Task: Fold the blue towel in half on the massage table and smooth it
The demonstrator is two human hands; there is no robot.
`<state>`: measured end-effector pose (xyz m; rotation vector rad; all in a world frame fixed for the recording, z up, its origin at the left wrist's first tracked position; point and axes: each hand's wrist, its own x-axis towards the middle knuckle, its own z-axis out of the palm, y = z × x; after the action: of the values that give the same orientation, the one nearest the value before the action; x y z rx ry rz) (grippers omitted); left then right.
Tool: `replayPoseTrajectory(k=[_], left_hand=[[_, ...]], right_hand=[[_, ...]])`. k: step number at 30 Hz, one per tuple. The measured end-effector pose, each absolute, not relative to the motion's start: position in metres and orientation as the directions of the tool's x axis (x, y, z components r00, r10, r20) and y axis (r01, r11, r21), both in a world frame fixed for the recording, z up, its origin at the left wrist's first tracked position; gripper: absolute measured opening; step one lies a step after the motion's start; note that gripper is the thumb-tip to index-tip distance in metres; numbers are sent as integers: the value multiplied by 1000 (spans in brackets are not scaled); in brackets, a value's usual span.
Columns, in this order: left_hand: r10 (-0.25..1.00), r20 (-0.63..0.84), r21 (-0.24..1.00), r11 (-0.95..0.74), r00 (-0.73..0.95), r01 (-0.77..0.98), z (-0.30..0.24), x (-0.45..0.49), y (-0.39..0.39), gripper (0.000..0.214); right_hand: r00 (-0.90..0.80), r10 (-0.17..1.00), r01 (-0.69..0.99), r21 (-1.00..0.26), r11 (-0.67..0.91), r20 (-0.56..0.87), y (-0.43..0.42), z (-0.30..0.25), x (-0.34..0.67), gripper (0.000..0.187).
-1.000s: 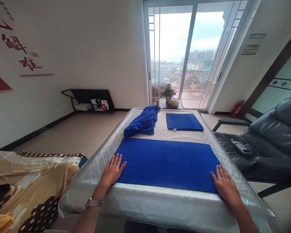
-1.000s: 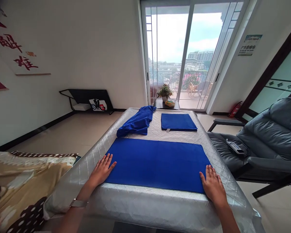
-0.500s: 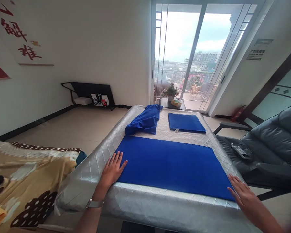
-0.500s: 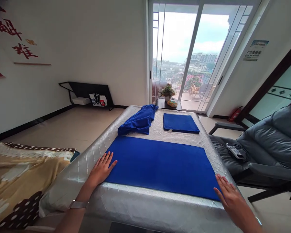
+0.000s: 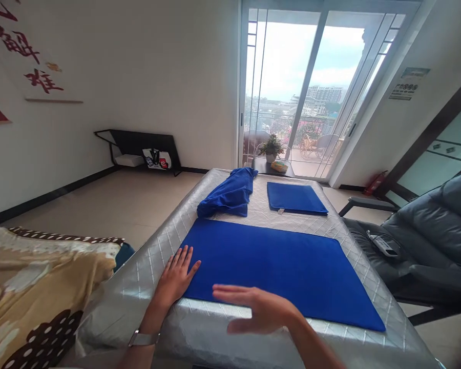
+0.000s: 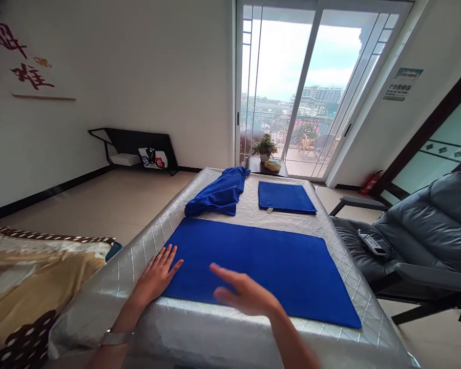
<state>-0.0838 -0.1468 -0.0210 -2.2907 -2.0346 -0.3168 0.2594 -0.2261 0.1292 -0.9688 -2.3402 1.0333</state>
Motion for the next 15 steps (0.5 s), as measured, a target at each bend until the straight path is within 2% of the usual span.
replayPoseTrajectory(k=[2, 3, 4, 6, 7, 9, 12, 15], left_hand=[[976, 188, 86, -125, 107, 988, -21, -83, -147, 83], [978, 180, 84, -122, 106, 989, -21, -84, -147, 83], [980, 168, 84, -119, 104, 989, -21, -85, -147, 83], [985, 140, 86, -114, 101, 990, -21, -88, -147, 83], [987, 125, 87, -110, 98, 990, -20, -90, -146, 83], [991, 109, 91, -91, 81, 992, -15, -88, -142, 84], [984, 137, 102, -129, 115, 986, 1, -58, -128, 85], [916, 156, 139, -392, 371, 910, 25, 15, -106, 79]], right_hand=[[-837, 533, 258, -770, 583, 123, -228, 131, 226, 58], [-863, 481, 214, -753, 622, 152, -226, 130, 218, 58], [-849, 497, 230, -724, 651, 178, -220, 126, 216, 55], [-706, 675, 430, -628, 649, 214, -199, 113, 231, 48], [-600, 771, 565, -568, 598, 215, -184, 103, 246, 48], [-423, 887, 766, -450, 458, 184, -153, 82, 282, 53], [-185, 976, 930, -301, 212, 117, -119, 52, 327, 59], [-82, 995, 974, -206, 90, 51, -108, 30, 343, 62]])
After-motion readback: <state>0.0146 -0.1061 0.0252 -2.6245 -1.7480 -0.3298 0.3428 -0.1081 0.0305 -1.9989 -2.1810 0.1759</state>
